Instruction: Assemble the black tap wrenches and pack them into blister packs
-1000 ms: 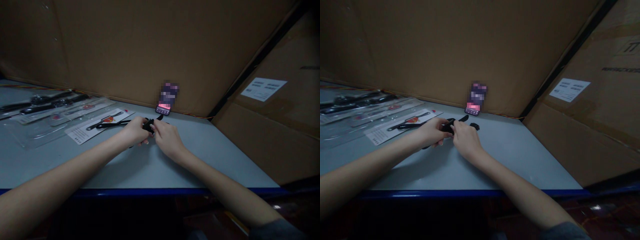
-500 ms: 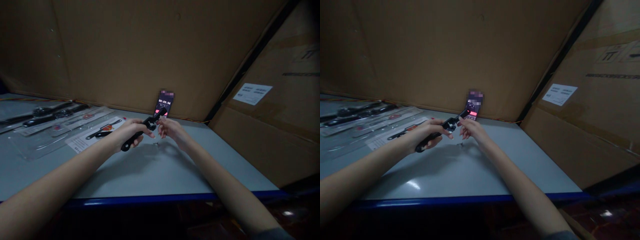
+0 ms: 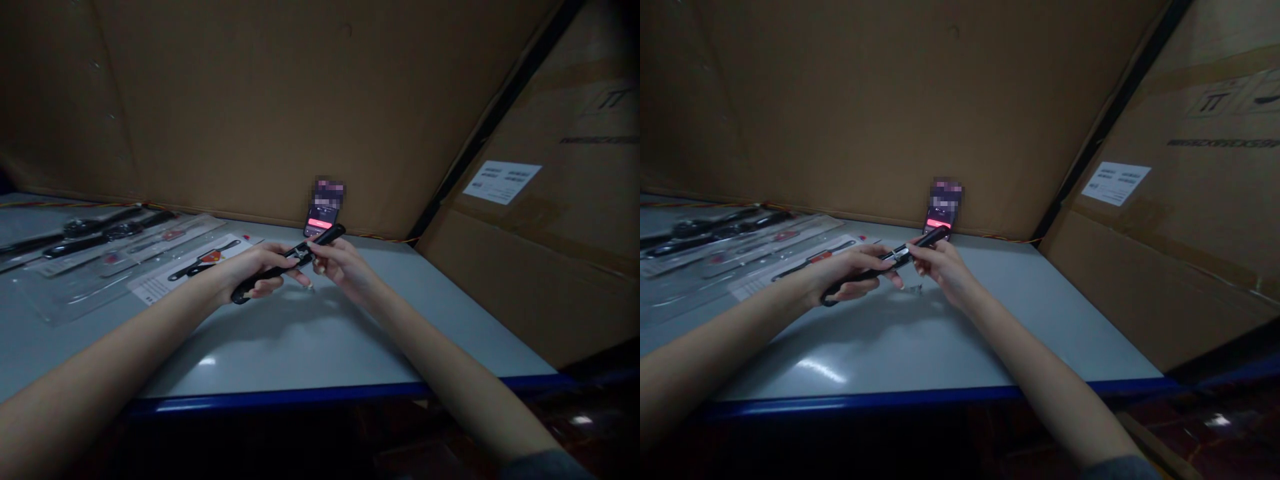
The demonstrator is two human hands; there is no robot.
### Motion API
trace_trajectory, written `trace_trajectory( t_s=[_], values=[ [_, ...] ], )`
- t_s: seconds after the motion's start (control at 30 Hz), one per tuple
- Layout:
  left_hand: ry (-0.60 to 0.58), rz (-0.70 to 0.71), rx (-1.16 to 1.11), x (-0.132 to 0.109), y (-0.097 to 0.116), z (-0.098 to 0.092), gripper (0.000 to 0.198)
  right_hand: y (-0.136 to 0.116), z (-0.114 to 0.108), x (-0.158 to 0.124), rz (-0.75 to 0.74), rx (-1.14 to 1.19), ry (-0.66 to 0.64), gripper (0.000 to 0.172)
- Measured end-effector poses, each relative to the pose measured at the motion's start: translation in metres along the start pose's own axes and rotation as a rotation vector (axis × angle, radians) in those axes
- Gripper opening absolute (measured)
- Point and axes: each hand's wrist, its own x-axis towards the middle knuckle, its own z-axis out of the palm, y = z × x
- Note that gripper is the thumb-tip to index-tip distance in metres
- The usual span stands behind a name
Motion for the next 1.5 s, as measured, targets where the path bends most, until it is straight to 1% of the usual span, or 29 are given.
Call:
trace_trajectory(
  t_s=[0.1,0.27,0.33,0.43,0.6,0.7,0.83,1.0,1.2,1.33,1.4,1.5],
  values=[
    [-0.053,-0.037,-0.076,0.001,0.001,-0.002,0.014,0.001,0.001,-0.001,-0.024,0.011,0.026,0.022],
    [0.019,-0.142,-0.185,-0.002,0.005,0.0,0.014,0.001,0.002,-0.002,-0.043,0.046,0.019,0.019],
    [0.013,-0.195,-0.195,-0.002,0.004,-0.001,0.018,0.001,0.003,-0.003,-0.043,0.04,0.041,0.017],
    [-0.031,-0.251,-0.174,0.0,0.001,-0.005,0.023,0.002,0.004,-0.004,-0.021,0.015,0.075,0.014],
    [-0.114,-0.283,-0.216,0.002,-0.004,-0.013,0.027,0.004,0.004,-0.005,0.056,-0.002,0.005,0.016],
    [-0.153,-0.312,-0.276,0.0,-0.001,-0.013,0.028,0.003,0.005,-0.006,0.024,-0.003,-0.005,0.02],
    [-0.208,-0.343,-0.296,-0.004,0.004,-0.01,0.029,0.002,0.008,-0.008,-0.021,-0.043,0.024,0.023],
    [-0.209,-0.343,-0.307,-0.006,0.005,-0.007,0.032,0.004,0.01,-0.009,-0.06,-0.076,0.053,0.026],
    [-0.227,-0.363,-0.302,-0.005,0.003,-0.009,0.033,0.003,0.013,-0.011,-0.085,-0.087,0.075,0.027],
    [-0.253,-0.328,-0.283,-0.005,0.002,-0.01,0.03,0.001,0.014,-0.012,-0.094,-0.107,0.098,0.03],
    [-0.231,-0.289,-0.265,-0.004,0.001,-0.01,0.028,0.0,0.014,-0.012,-0.085,-0.106,0.088,0.03],
    [-0.155,-0.217,-0.21,-0.001,-0.003,-0.009,0.026,0.0,0.009,-0.008,-0.026,-0.146,0.032,0.031]
  ],
)
